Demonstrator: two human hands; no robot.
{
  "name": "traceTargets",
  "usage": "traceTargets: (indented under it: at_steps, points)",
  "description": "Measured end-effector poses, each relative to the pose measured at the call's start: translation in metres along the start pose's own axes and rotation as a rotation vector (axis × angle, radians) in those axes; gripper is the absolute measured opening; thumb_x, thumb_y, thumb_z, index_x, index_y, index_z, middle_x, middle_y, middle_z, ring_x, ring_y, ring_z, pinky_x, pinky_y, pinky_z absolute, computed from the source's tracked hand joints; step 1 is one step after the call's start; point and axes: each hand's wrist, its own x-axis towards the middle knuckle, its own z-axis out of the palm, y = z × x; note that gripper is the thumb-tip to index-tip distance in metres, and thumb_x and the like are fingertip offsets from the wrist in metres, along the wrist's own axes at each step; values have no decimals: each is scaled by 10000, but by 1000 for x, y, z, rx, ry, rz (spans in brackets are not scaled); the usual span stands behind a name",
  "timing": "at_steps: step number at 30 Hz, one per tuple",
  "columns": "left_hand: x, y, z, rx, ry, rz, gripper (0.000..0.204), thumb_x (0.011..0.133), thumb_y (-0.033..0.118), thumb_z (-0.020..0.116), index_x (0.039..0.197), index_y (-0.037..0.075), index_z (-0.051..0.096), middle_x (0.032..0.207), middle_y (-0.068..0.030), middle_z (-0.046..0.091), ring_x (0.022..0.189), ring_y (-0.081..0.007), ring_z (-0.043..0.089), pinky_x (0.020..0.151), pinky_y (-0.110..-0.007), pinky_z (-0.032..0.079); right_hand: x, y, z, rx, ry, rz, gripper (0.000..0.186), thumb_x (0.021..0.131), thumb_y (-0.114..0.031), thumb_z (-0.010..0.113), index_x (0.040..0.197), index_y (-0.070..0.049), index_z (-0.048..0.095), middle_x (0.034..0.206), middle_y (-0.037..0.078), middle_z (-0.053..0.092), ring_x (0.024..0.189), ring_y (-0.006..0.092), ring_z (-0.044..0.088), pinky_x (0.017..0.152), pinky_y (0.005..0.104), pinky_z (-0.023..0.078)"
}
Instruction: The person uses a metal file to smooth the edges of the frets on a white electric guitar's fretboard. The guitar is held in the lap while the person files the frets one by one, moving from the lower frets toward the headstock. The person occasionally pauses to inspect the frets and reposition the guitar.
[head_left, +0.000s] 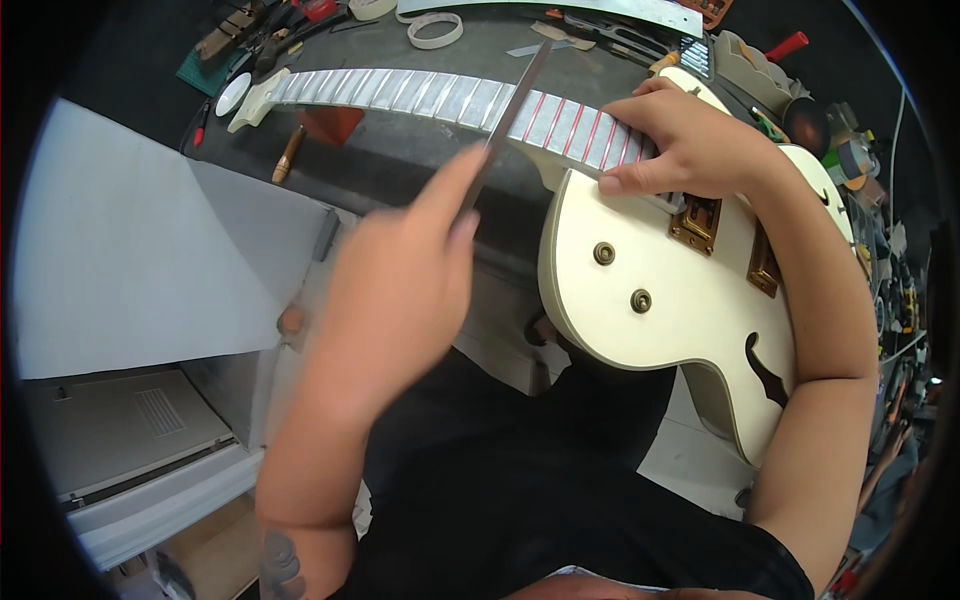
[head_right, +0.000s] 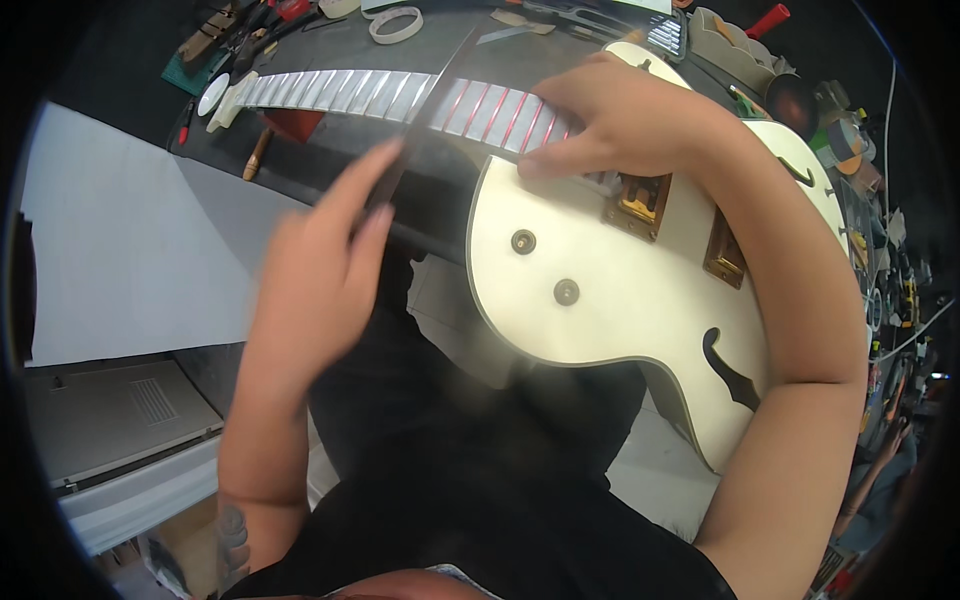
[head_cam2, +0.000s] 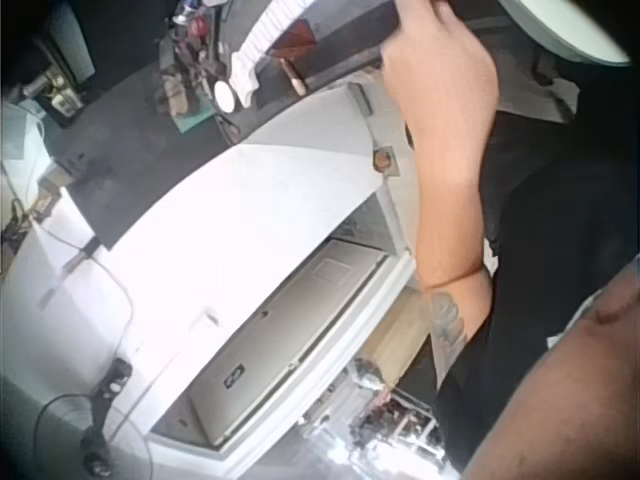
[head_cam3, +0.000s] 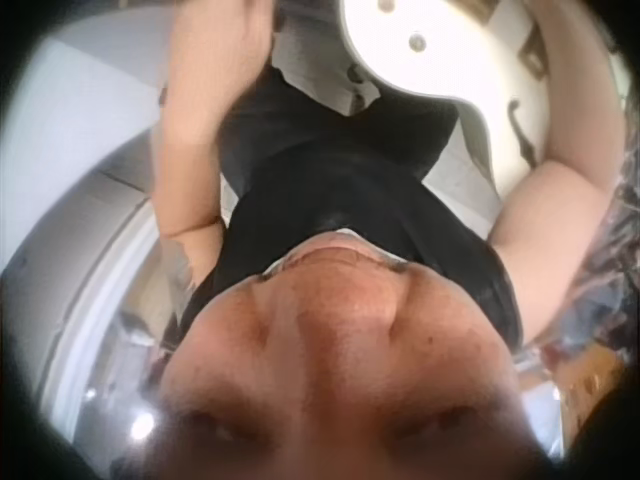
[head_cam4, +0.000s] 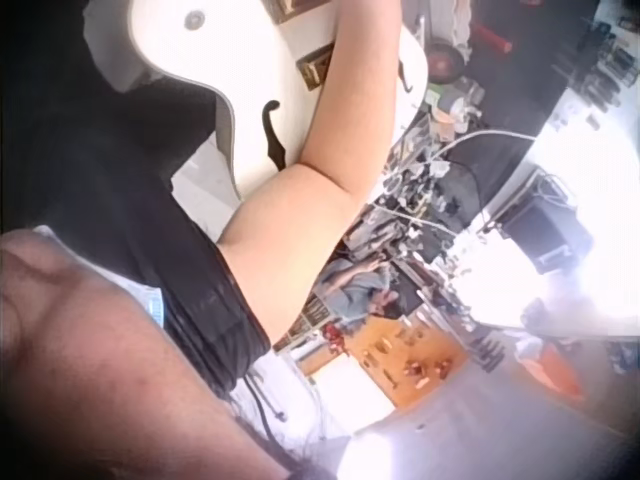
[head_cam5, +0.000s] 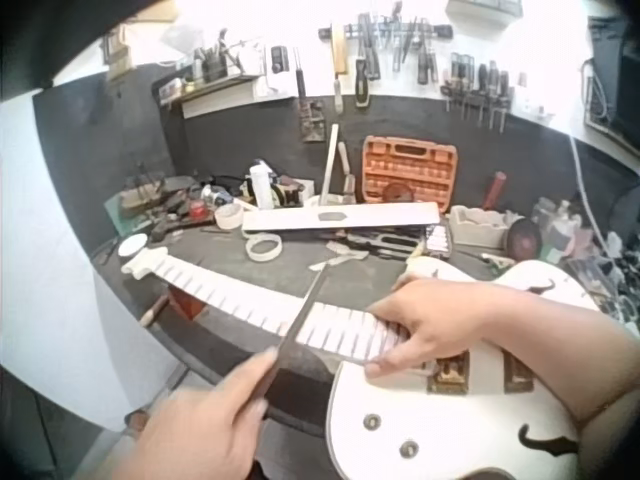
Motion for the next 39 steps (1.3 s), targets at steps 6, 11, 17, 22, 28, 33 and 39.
traceTargets:
  at_steps: [6, 11, 17, 22, 28, 33, 39]
  points:
    - [-124, -4, -29, 19, -84, -96, 625, 982, -26, 681, 1593, 62, 585, 738, -161, 651, 630, -348, 665, 616, -406, 514, 1, -5, 1, 36, -11, -8, 919, 817, -654, 799, 1429, 25, 702, 1325, 294, 688, 1413, 426, 531, 1138, 486, 484]
    - [-115, -5, -28, 21, -29, -86, 608, 987, -26, 672, 1584, 57, 595, 689, -133, 603, 579, -314, 605, 581, -390, 479, -1, -4, 2, 39, 22, -35, 914, 815, -638, 798, 1410, 49, 703, 1304, 284, 700, 1405, 418, 537, 1126, 481, 489]
    - [-94, -4, -21, -11, -26, -49, 629, 996, 1, 675, 1610, 88, 568, 710, -184, 645, 640, -401, 659, 614, -459, 502, 1, -6, 0, 79, -26, -19, 919, 808, -631, 802, 1417, 49, 699, 1321, 288, 691, 1413, 415, 533, 1127, 475, 489]
    - [21, -4, 2, 92, 82, 115, 504, 1024, 84, 669, 1524, 92, 609, 820, -270, 713, 776, -509, 696, 726, -605, 536, 0, -10, -4, 46, -22, -24, 889, 818, -614, 803, 1432, 20, 702, 1312, 282, 706, 1424, 420, 527, 1138, 479, 483]
    - [-18, 1, -6, 49, -27, 21, 564, 1019, 55, 671, 1572, 113, 578, 854, -279, 724, 803, -501, 715, 714, -559, 544, -3, 1, 1, 39, 5, -20, 872, 825, -612, 803, 1436, 3, 705, 1326, 289, 705, 1422, 428, 524, 1146, 488, 475]
    - [-85, -3, -25, 91, -46, -1, 663, 991, 19, 683, 1629, 151, 554, 782, -214, 712, 716, -439, 719, 673, -522, 531, 1, -5, 5, 50, -35, -25, 865, 829, -609, 810, 1424, 10, 709, 1297, 275, 714, 1387, 422, 539, 1138, 484, 478]
    - [45, -7, 6, 118, 105, 159, 465, 1032, 102, 667, 1495, 104, 633, 833, -282, 724, 799, -506, 714, 756, -608, 550, 0, -10, 0, 55, 7, -55, 851, 849, -607, 797, 1424, 15, 709, 1268, 265, 720, 1371, 407, 546, 1128, 470, 484]
